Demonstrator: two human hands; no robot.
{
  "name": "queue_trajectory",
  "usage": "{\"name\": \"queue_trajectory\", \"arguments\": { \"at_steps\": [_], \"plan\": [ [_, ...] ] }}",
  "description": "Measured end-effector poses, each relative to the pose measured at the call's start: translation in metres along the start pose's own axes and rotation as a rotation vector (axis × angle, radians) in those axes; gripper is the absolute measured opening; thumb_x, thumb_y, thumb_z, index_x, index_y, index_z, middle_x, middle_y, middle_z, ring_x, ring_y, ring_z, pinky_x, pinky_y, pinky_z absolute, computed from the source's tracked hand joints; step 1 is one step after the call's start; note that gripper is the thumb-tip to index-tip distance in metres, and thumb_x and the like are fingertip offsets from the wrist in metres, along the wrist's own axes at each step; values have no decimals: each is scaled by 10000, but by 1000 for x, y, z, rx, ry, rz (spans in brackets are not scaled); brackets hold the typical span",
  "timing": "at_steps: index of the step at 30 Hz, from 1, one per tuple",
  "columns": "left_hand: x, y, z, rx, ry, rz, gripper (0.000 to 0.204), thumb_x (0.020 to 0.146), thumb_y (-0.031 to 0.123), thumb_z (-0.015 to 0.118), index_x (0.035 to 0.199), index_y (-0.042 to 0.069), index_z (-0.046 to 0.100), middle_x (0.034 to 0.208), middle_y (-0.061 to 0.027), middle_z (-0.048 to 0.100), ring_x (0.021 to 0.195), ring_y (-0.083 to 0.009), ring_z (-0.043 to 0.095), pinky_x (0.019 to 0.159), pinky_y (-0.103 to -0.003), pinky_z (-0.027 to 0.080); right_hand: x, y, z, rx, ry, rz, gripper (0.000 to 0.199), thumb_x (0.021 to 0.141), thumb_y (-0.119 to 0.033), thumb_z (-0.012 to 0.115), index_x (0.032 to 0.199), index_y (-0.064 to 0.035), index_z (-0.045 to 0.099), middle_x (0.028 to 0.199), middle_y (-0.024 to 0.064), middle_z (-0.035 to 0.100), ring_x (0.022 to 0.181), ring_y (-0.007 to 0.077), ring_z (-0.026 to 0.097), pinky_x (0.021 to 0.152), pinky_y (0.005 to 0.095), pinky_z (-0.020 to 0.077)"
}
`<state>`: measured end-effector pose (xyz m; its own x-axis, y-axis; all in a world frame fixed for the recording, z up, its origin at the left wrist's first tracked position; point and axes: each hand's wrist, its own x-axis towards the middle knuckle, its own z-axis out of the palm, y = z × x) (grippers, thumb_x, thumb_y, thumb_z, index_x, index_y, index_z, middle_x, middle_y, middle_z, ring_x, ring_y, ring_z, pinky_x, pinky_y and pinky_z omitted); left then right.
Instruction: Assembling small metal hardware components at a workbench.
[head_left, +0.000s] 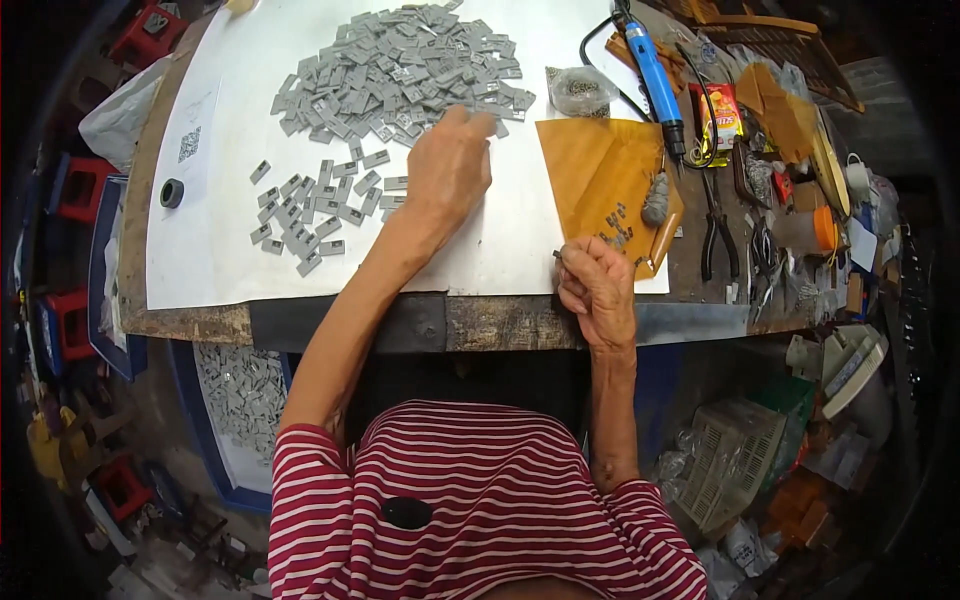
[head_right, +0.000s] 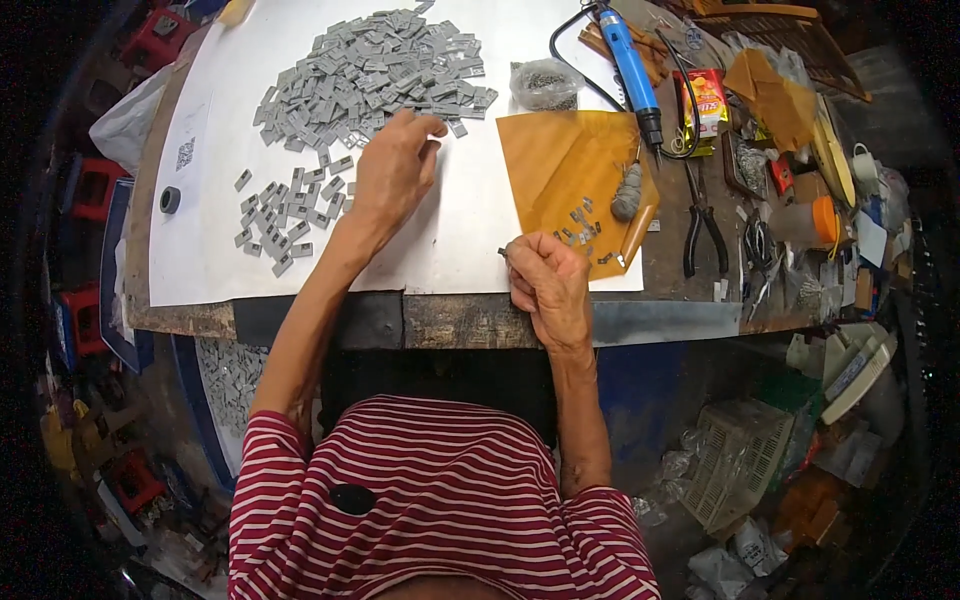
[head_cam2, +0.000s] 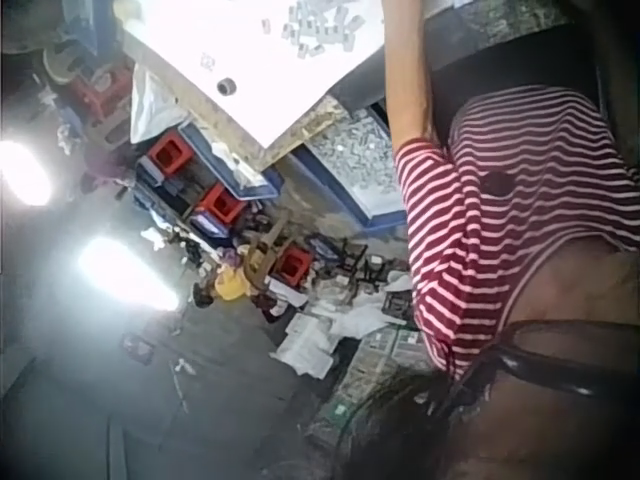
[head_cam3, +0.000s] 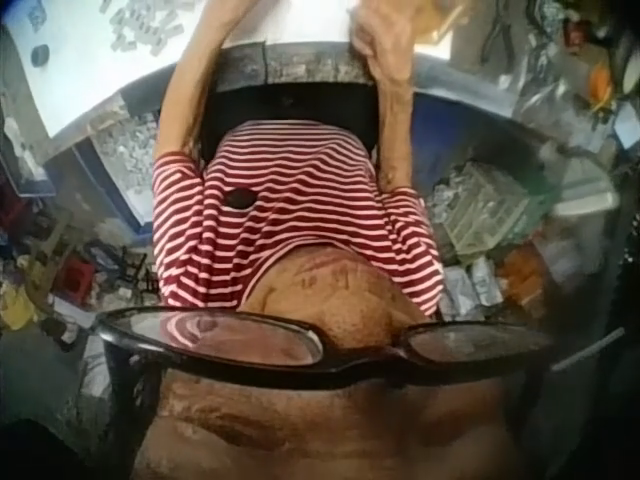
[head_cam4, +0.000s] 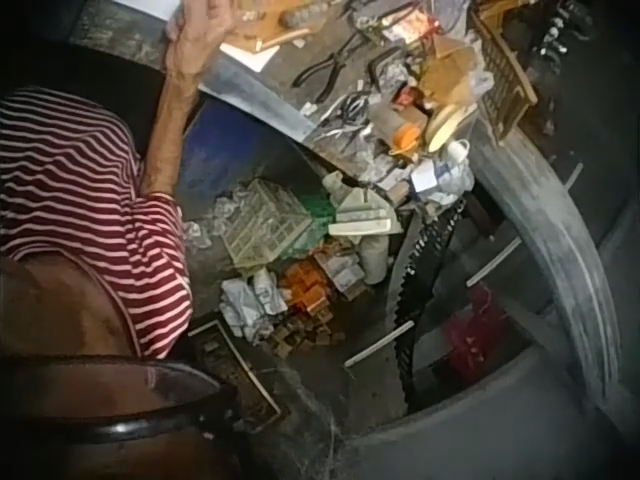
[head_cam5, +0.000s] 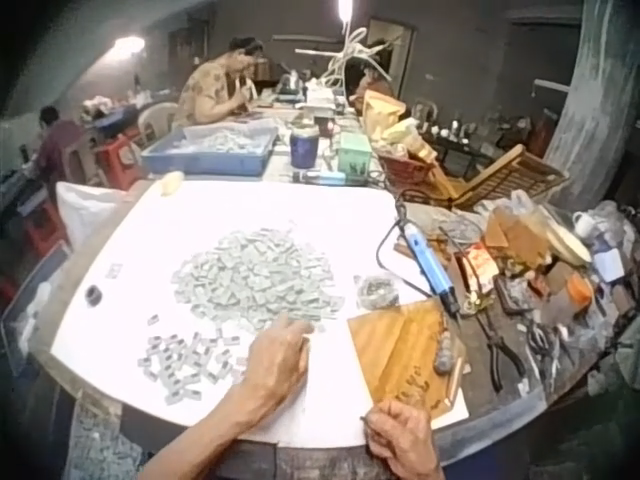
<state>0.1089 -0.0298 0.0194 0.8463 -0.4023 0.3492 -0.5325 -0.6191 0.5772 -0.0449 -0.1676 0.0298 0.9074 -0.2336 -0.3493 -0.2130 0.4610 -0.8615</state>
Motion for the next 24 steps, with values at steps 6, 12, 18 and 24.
{"name": "queue_trajectory", "arguments": {
  "at_steps": [6, 12, 18, 24],
  "plan": [
    [24, -13, 18, 165, -55, 307, 241, 728, -23, 559, 939, 60, 639, 809, -111, 531, 766, -278, 540, 689, -376, 452, -4, -1, -3, -28, 11, 1, 99, 850, -91, 575, 820, 0, 549, 656, 0, 490, 492, 25, 347, 380, 147, 273],
    [18, -16, 32, 185, -70, 309, 136, 738, 38, 541, 849, 47, 620, 855, -128, 533, 870, -280, 516, 737, -403, 397, -4, 2, -9, -22, 10, -5, 98, 850, -88, 573, 816, 0, 547, 651, -3, 484, 499, 27, 357, 383, 149, 277],
    [8, -20, 12, -3, -252, 363, 133, 718, 1, 589, 851, 17, 588, 830, -120, 580, 835, -294, 545, 749, -376, 428, -4, 3, -9, -50, -13, 11, 92, 850, -81, 570, 819, 1, 543, 654, -3, 481, 508, 30, 366, 389, 148, 283],
    [1, -18, 9, -181, -196, 197, 135, 724, 16, 623, 852, -5, 586, 833, -136, 585, 837, -294, 539, 758, -371, 426, -5, 2, -7, -66, 22, 11, 86, 840, -83, 582, 818, -6, 549, 628, -34, 457, 508, 24, 372, 415, 160, 299]
  ]
}}
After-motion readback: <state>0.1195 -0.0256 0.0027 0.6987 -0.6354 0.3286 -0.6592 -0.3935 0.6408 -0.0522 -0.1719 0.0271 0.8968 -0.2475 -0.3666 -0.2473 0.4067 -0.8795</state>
